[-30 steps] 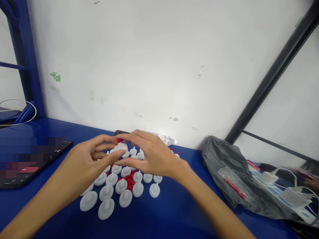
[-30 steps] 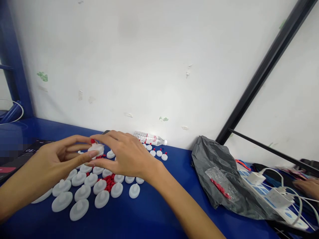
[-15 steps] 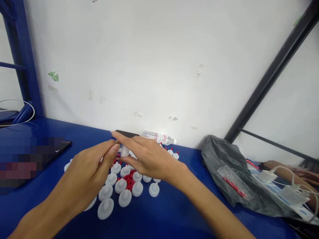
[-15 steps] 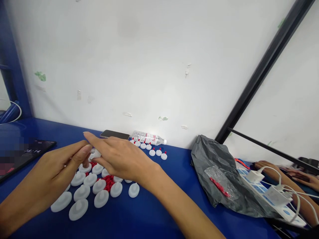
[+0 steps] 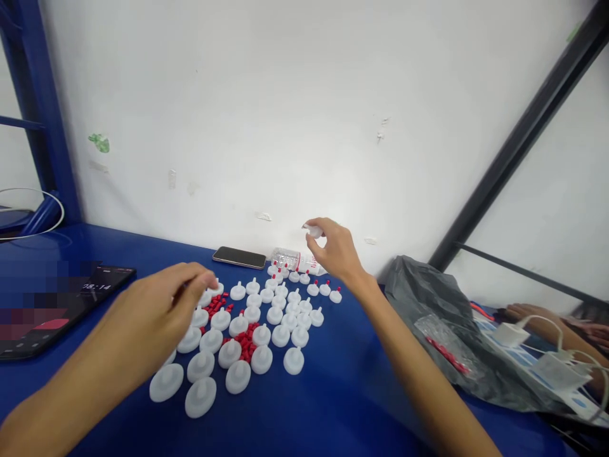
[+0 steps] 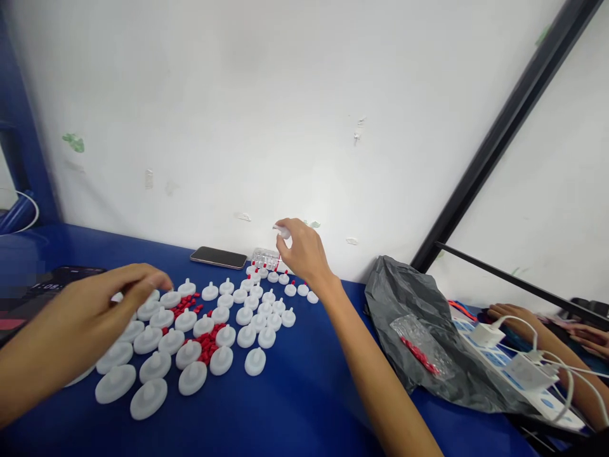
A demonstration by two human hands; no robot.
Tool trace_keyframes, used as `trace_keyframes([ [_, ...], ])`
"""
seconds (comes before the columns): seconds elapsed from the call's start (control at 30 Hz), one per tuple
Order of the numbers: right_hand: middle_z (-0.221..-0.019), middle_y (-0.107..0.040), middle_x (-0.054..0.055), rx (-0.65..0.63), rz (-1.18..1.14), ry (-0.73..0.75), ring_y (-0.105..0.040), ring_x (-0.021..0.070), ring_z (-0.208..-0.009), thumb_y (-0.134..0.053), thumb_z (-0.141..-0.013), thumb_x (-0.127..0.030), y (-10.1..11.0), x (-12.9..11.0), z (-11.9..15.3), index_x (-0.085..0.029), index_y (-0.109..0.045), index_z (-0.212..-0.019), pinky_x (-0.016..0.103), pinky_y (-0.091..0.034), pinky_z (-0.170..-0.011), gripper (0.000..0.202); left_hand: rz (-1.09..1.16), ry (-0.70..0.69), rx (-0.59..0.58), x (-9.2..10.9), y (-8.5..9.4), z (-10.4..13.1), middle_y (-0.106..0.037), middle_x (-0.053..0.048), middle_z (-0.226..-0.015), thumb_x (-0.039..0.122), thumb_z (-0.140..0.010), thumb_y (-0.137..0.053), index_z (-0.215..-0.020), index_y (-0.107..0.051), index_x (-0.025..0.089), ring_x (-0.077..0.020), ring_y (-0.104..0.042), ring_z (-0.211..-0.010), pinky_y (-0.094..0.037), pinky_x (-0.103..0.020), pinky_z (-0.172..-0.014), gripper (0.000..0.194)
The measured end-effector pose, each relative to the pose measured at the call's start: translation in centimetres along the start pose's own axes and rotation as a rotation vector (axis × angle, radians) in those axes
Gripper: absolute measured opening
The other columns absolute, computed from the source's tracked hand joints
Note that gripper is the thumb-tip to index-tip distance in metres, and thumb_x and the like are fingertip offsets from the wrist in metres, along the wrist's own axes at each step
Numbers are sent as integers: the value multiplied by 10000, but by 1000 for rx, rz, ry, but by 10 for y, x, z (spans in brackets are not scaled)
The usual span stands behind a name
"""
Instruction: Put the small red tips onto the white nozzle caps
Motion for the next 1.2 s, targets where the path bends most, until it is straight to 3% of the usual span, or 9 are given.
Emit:
trace_keyframes([
  [0.1,-1227,-880,112,-112,19,-35,-815,303,-1139,-692,-1116,-175,-12,4,3,-182,-846,-1238,429,-595,-1034,196,-194,-36,-117,-14,-31,0,-839,-73,-1223,505,-1134,-353,-1321,-818,312,-299,-789,-921,-543,-428,-819,537],
  [0.17,-1250,-873,98,-198,27,-40,-803,287,-1189,-737,-1131,-253,-22,1,5,-209,-872,-1131,389,-580,-1033,142,-243,-73,-180,-25,-47,1,-830,-108,-1345,438,-1135,-289,-1437,-800,309,-313,-808,-910,-558,-438,-783,607],
  [0.27,-1303,-833,109,-290,59,-60,-773,271,-1228,-756,-1147,-319,-31,-3,6,-218,-887,-1068,354,-565,-1008,183,-232,-138,-266,-35,-58,2,-802,-109,-1489,324,-1102,-271,-1540,-757,321,-336,-836,-1016,-606,-456,-863,654],
  [0.47,-1156,-841,67,-494,114,-137,-802,239,-1071,-726,-1149,-251,-40,6,11,-223,-871,-1120,357,-607,-960,150,-169,-78,-182,-17,-36,-1,-823,-69,-1451,409,-1127,-294,-1392,-796,331,-373,-808,-1244,-588,-519,-1089,573],
  [0.53,-1200,-835,60,-592,120,-155,-802,237,-1077,-762,-1147,-316,-47,11,15,-216,-835,-1182,401,-652,-989,129,-144,-67,-172,-6,-31,-2,-851,-70,-1377,454,-1097,-340,-1291,-815,325,-382,-811,-1222,-588,-524,-1079,529],
  [0.7,-1466,-749,112,-737,128,-189,-778,283,-1218,-788,-1141,-427,-66,18,25,-221,-740,-1434,507,-687,-1039,360,-119,6,-165,2,-27,-3,-886,-72,-1285,561,-983,-386,-1133,-814,360,-411,-818,-1167,-567,-571,-1054,496],
  [0.8,-1455,-754,108,-779,113,-197,-780,288,-1214,-789,-1140,-433,-68,18,27,-214,-743,-1429,506,-688,-1035,365,-120,13,-165,2,-26,-2,-892,-62,-1266,572,-987,-376,-1109,-810,369,-401,-816,-1162,-553,-566,-1026,495],
  [1.0,-1502,-733,119,-777,249,-319,-765,298,-1259,-784,-1141,-436,-51,36,24,-226,-732,-1457,527,-675,-1067,383,-126,-2,-152,3,-27,-1,-901,-36,-1206,531,-1034,-360,-1129,-819,354,-340,-820,-1042,-546,-510,-940,501],
  [1.2,-1492,-735,114,-907,264,-417,-771,297,-1243,-800,-1132,-430,-57,51,35,-225,-728,-1462,511,-685,-1042,395,-122,-32,-121,2,-29,1,-903,-17,-1187,482,-1062,-370,-1131,-815,351,-304,-828,-997,-531,-475,-912,468],
])
Point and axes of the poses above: each hand's wrist, its own z-axis away from the middle knuckle, its own y-axis out of the back of the hand, x = y × z, the point moved 5 cm from there along -z, towards the middle knuckle
